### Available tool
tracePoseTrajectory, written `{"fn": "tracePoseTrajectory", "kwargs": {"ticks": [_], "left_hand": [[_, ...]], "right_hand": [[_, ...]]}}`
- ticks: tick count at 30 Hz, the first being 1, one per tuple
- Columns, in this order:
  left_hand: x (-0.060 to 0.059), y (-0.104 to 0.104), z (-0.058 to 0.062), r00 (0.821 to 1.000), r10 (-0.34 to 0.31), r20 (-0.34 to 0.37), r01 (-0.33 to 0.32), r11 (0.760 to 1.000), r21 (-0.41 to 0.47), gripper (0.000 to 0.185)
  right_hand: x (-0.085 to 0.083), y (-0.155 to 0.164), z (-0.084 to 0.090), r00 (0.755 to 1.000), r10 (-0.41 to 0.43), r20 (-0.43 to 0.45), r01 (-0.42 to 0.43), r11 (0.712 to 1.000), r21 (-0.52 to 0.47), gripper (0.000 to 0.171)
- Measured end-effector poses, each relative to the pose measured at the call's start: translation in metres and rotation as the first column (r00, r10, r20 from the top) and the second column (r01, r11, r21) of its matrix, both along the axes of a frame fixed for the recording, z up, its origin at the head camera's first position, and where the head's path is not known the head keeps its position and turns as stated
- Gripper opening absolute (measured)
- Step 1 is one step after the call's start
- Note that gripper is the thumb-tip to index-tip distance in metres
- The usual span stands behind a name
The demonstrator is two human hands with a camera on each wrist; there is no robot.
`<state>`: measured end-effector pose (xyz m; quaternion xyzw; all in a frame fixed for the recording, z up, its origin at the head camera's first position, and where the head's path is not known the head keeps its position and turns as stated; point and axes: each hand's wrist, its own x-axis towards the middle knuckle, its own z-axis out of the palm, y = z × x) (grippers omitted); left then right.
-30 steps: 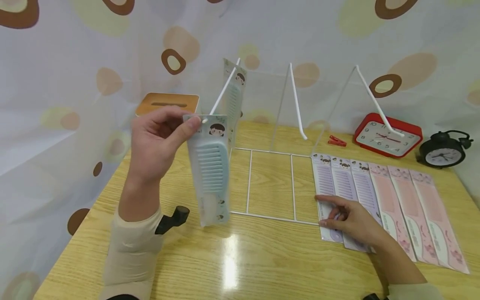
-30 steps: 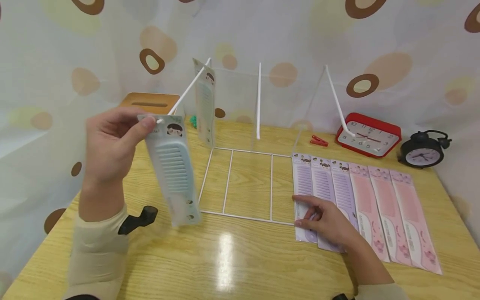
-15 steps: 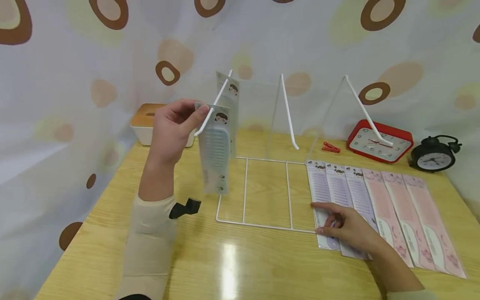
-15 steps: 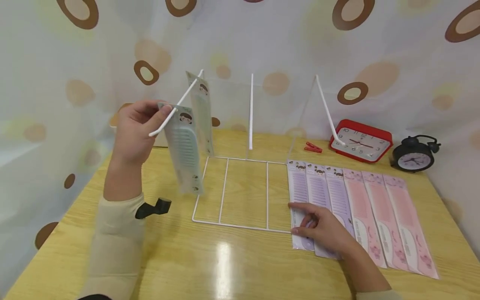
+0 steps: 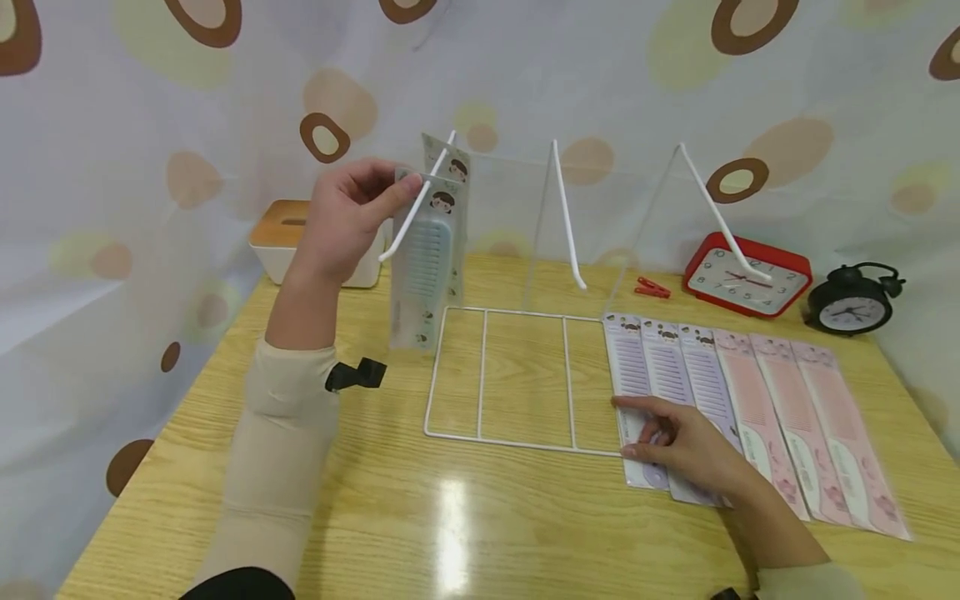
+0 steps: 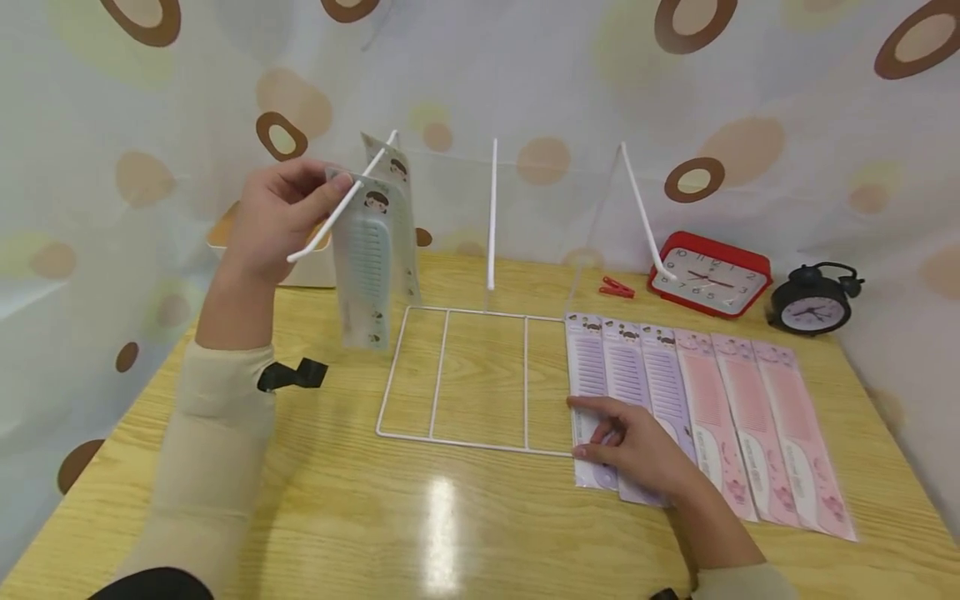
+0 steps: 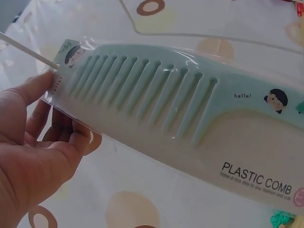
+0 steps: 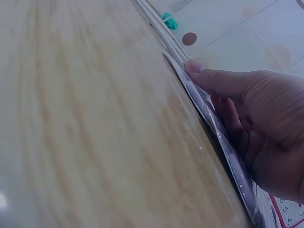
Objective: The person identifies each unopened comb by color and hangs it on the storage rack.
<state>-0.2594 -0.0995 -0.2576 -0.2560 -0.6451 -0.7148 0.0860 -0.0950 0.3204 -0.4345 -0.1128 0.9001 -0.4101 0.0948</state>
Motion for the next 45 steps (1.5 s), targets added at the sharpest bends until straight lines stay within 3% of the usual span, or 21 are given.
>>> {"fn": "tracePoseTrajectory", "kwargs": {"ticks": [11,15,19,23,25,26,29,31,33,35,43,45], "left_hand": [[0.0,-0.018,-0.002,0.999,0.027,0.044,-0.026,1.0,-0.008,0.007],[0.005,-0.024,-0.004,0.994,0.084,0.064,-0.081,0.995,-0.05,0.019],[0.02,-0.036,-0.02,0.978,0.195,0.079,-0.181,0.971,-0.154,0.027],[0.037,-0.05,-0.041,0.961,0.255,0.108,-0.221,0.942,-0.252,0.033],[0.043,-0.057,-0.052,0.967,0.21,0.142,-0.154,0.932,-0.329,0.038],[0.045,-0.061,-0.057,0.972,0.172,0.161,-0.098,0.915,-0.391,0.042],[0.053,-0.076,-0.073,0.974,0.022,0.227,0.115,0.813,-0.57,0.056],[0.058,-0.083,-0.084,0.955,-0.071,0.287,0.244,0.74,-0.627,0.065],[0.063,-0.085,-0.094,0.934,-0.12,0.337,0.32,0.699,-0.639,0.07],[0.066,-0.082,-0.105,0.911,-0.141,0.387,0.369,0.696,-0.615,0.074],[0.066,-0.066,-0.144,0.816,-0.221,0.534,0.503,0.726,-0.468,0.088],[0.065,-0.065,-0.151,0.8,-0.239,0.55,0.521,0.731,-0.441,0.091]], "right_hand": [[-0.015,-0.01,0.0,0.999,0.022,0.045,-0.022,1.0,0.0,0.063],[-0.02,-0.006,0.004,0.995,0.068,0.071,-0.066,0.998,-0.022,0.065],[-0.026,0.002,0.01,0.99,0.114,0.085,-0.109,0.993,-0.053,0.066],[-0.037,0.009,0.02,0.995,0.094,0.025,-0.094,0.995,0.02,0.061],[-0.046,0.011,0.025,0.998,0.068,-0.006,-0.067,0.995,0.07,0.06],[-0.051,0.012,0.027,0.998,0.058,-0.018,-0.056,0.994,0.089,0.059],[-0.073,0.013,0.031,0.998,0.053,-0.027,-0.049,0.99,0.134,0.062],[-0.087,0.013,0.034,0.998,0.065,-0.027,-0.06,0.986,0.158,0.064],[-0.101,0.014,0.037,0.998,0.064,-0.017,-0.06,0.982,0.18,0.068],[-0.112,0.016,0.039,0.999,0.054,-0.002,-0.053,0.98,0.192,0.071],[-0.139,0.028,0.035,0.998,0.029,0.059,-0.041,0.977,0.211,0.084],[-0.142,0.03,0.034,0.997,0.027,0.073,-0.041,0.978,0.204,0.086]]}}
